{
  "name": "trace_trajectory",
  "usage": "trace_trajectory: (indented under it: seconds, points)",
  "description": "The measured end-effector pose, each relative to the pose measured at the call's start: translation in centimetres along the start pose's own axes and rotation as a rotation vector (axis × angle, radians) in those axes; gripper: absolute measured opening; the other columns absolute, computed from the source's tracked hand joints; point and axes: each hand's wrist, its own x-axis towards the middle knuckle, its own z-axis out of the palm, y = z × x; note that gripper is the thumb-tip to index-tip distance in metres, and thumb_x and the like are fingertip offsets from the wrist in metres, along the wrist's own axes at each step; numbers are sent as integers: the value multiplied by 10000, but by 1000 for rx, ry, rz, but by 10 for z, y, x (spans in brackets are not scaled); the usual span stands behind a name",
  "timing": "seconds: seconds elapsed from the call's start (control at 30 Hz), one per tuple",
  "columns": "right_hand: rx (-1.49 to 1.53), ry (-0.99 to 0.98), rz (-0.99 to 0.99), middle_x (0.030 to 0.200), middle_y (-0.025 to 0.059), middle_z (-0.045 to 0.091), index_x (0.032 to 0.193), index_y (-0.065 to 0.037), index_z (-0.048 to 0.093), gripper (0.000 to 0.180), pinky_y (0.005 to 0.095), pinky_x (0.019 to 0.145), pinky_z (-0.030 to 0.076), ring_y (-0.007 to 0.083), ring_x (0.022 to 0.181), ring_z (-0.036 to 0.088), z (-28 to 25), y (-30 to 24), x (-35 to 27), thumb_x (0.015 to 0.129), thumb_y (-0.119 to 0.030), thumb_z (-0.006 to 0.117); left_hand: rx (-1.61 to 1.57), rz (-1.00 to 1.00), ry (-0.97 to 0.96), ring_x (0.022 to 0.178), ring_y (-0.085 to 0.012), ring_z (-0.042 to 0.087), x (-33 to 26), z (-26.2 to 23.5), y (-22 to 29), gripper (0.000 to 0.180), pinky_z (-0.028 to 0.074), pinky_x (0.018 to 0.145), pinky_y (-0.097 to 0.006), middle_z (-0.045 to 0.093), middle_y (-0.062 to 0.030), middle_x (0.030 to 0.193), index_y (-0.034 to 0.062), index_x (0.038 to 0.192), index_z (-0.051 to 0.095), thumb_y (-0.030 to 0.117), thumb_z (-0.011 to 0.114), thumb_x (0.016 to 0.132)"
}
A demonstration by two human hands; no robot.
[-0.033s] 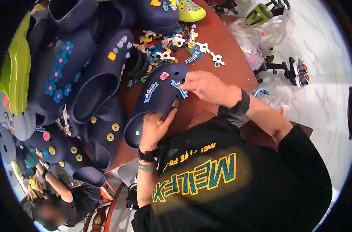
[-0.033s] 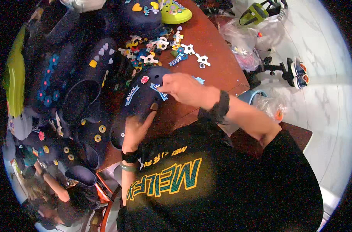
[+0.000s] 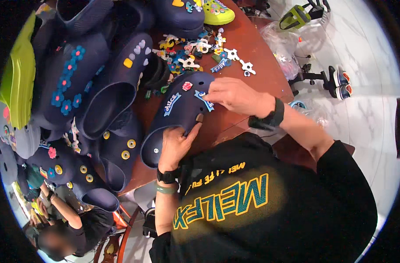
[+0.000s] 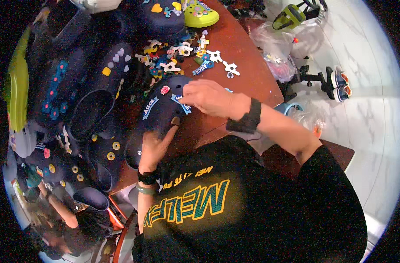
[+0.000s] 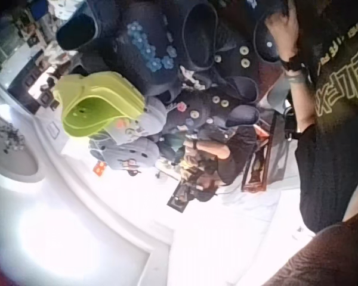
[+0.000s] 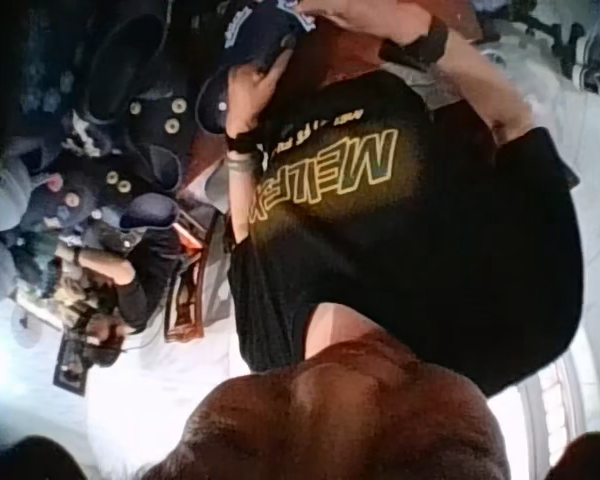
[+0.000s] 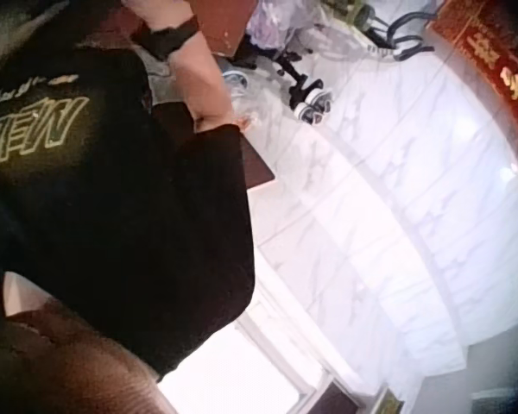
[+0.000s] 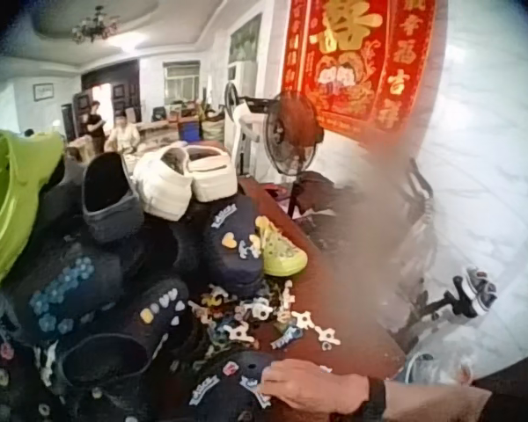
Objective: The person is manually inserting decorative plastic charms (Jibbitz) into the holes of foam clogs.
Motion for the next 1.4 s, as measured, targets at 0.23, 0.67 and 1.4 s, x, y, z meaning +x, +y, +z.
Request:
trace_trajectory:
  seconds: [0.23,0.67,1.4]
  points:
    - [-33,-39,-313,1029,5,584,971,-100,624,247,358,797,432,212,973,544,-9,26,20,729,-140,653,58,-131,-98,484,-386,497,6,-4,10,470,370,480,-440,503,-199,518,-31,530,538,312,726,791]
    - [-83,338,180,935,-7,616,981,-128,670,286,363,817,417,204,902,564,24,-9,-14,719,-227,729,0,-42,-84,672,-389,627,6,-10,18,384,489,634,-405,617,-225,659,-30,697,661,329,685,831]
    - [-457,316,361,924,124,561,946,-56,585,160,442,797,434,328,948,540,7,98,11,789,-84,574,74,-157,-145,550,-330,589,-4,-10,15,409,443,534,-442,592,-186,602,49,766,674,444,619,855]
